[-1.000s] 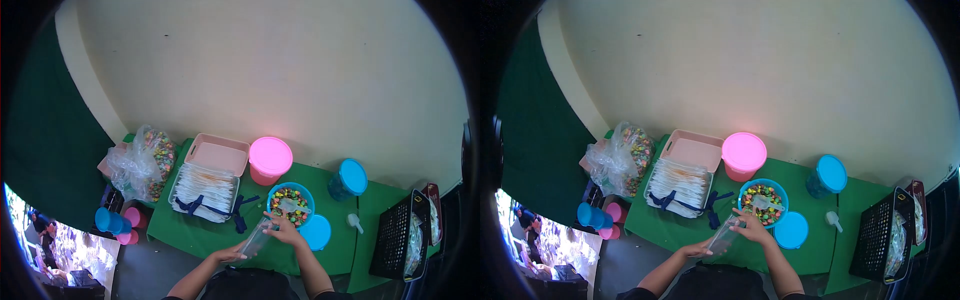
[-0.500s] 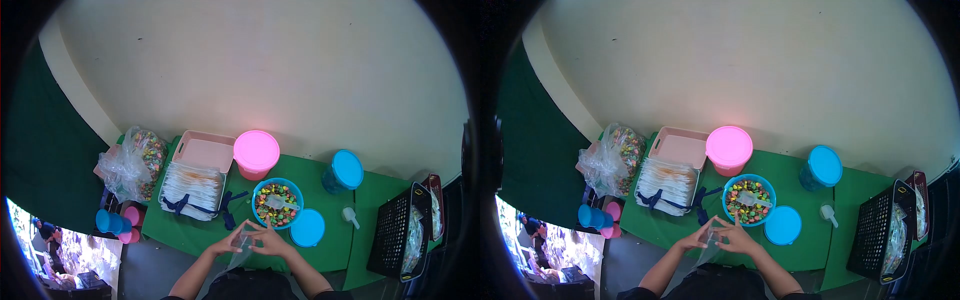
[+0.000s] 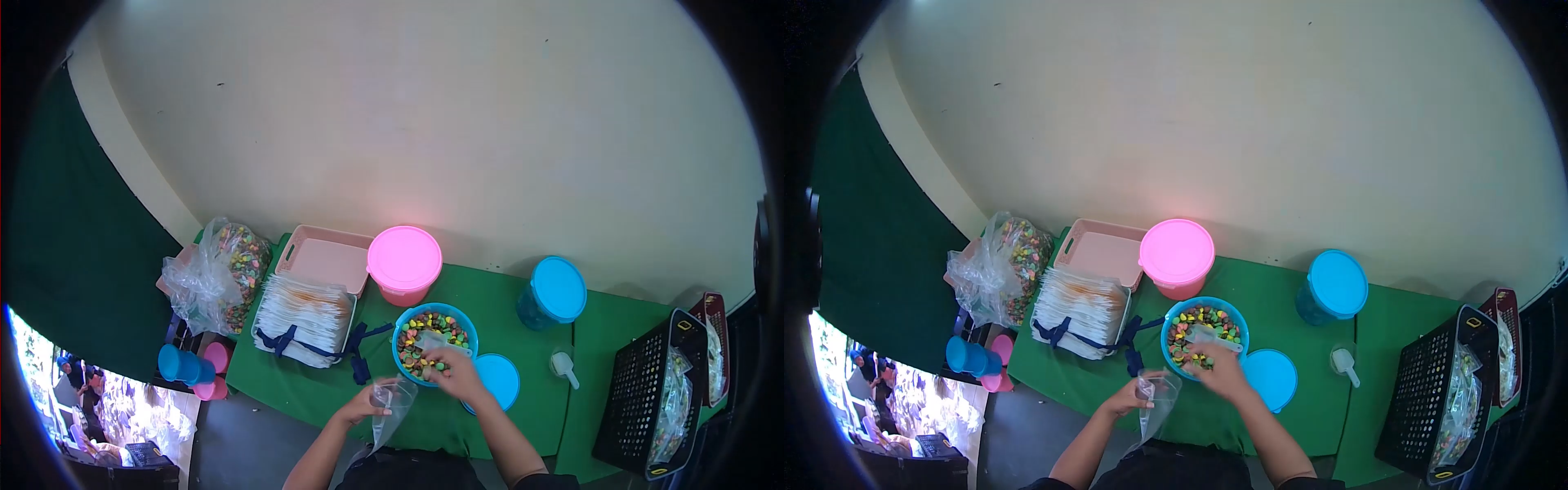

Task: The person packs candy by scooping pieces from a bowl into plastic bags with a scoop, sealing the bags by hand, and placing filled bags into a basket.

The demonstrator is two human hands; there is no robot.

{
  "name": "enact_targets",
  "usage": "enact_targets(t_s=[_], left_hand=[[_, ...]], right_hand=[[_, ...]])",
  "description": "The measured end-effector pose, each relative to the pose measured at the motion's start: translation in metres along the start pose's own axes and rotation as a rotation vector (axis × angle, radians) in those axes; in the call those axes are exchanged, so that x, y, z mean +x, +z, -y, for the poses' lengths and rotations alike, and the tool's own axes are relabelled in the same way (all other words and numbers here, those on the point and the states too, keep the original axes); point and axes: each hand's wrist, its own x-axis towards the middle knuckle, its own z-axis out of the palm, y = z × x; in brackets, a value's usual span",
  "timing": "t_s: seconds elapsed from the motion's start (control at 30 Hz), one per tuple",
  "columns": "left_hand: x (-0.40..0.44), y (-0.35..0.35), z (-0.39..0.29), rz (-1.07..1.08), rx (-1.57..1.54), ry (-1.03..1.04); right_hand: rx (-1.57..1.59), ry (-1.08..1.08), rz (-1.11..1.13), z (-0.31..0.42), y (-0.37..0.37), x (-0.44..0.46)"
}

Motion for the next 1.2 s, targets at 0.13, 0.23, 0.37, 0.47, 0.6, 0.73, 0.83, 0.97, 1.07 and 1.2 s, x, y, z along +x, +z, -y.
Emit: enact_targets(t_s=[0.13,0.23,0.37,0.47,0.6,0.73,0.83,0.97,1.07,1.2], left_hand=[[-0.009,-0.008,-0.001,-0.203,0.304,0.12],[-0.008,-0.004,-0.003,-0.31,0.329,0.126],[-0.006,-0.002,0.005,-0.375,0.378,0.125],[-0.002,-0.001,0.007,-0.338,0.31,0.131],[0.009,0.001,0.009,-0.256,0.006,0.164],[0.02,0.004,0.01,-0.194,-0.115,0.162],[0.022,-0.002,0.012,-0.192,-0.114,0.136],[0.021,-0.005,0.01,-0.19,-0.113,0.135],[0.022,-0.006,0.001,-0.173,-0.148,0.165],[0.024,-0.013,0.009,-0.137,-0.242,0.163]], right_hand=[[-0.797,0.054,-0.25,-0.056,-0.017,0.021],[-1.01,0.081,-0.105,-0.08,-0.006,0.026],[-1.01,0.035,-0.029,-0.079,-0.011,0.029],[-0.894,0.204,0.062,-0.058,-0.032,0.047],[-1.08,0.029,-0.087,-0.04,-0.034,0.065],[-1.106,-0.287,-0.033,-0.064,0.001,0.063],[-1.026,-0.32,0.065,-0.057,0.002,0.055],[-0.981,-0.194,0.201,-0.058,-0.021,0.054],[-1.061,-0.107,0.098,-0.05,-0.035,0.059],[-1.033,-0.09,0.061,-0.077,-0.01,0.047]])
